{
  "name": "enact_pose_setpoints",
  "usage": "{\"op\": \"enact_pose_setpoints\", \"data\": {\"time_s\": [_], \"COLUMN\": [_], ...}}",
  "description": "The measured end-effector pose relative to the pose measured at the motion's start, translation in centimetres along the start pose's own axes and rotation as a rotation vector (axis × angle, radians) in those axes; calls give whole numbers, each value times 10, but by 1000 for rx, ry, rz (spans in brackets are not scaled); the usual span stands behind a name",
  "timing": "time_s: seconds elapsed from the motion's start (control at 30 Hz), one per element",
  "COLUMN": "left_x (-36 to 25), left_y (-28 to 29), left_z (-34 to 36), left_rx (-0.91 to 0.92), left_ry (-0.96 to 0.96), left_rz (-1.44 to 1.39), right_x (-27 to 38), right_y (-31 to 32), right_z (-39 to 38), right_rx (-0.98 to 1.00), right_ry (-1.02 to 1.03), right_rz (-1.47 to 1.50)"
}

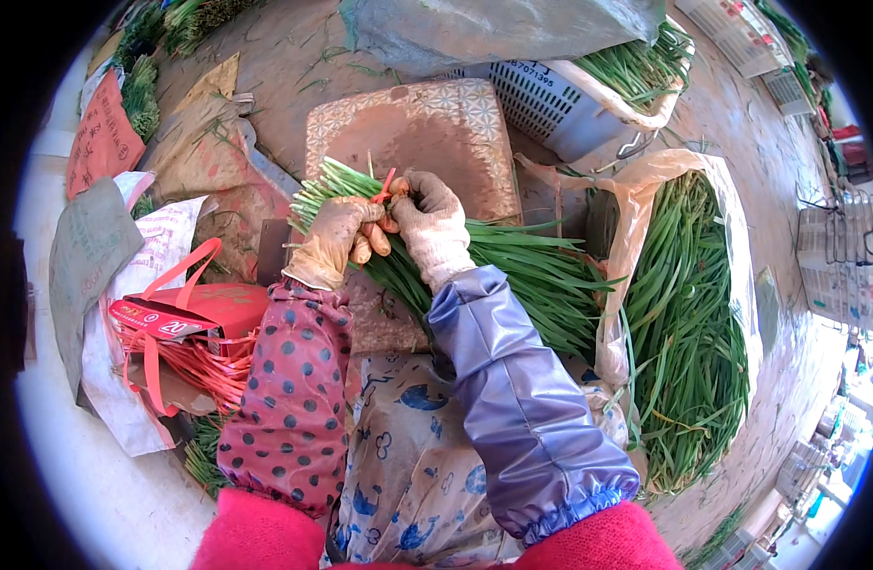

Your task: The person sorts through bundles of green onions, removes yellowed or damaged leaves by hand, aligns the stalks, and ties a bunch together using a red plastic strap on a wooden board.

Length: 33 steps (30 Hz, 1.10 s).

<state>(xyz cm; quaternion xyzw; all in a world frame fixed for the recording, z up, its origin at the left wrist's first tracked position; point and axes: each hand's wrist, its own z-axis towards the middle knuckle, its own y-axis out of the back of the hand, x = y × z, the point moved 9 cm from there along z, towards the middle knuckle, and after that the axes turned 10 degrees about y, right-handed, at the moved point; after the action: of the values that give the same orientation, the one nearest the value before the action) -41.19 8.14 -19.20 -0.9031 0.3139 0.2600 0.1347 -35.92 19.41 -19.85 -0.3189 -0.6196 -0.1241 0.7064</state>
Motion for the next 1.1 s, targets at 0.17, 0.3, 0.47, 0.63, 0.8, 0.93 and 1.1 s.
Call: {"op": "enact_pose_setpoints", "data": {"time_s": [0.17,0.3,0.47,0.63,0.8,0.93,1.1], "left_x": [-2,-4,-3,-63,-55,-35,-21], "left_y": [1,-4,5,-19,-17,16,53], "left_z": [0,0,-1,-73,-47,-17,-12], "left_rx": [-69,-117,-146,-699,-194,-78,-140], "left_ry": [-35,-51,-118,-924,-1046,-737,-578], "left_rz": [44,-14,115,771,562,475,625], "right_x": [12,4,3,-18,1,91,134], "right_y": [2,-9,-14,13,3,-35,-47], "right_z": [7,5,1,4,8,8,-6], "right_rx": [-41,158,146,-11,-19,125,1], "right_ry": [-67,-200,-258,-264,-186,485,728], "right_rz": [-27,37,22,25,2,-763,-738]}}
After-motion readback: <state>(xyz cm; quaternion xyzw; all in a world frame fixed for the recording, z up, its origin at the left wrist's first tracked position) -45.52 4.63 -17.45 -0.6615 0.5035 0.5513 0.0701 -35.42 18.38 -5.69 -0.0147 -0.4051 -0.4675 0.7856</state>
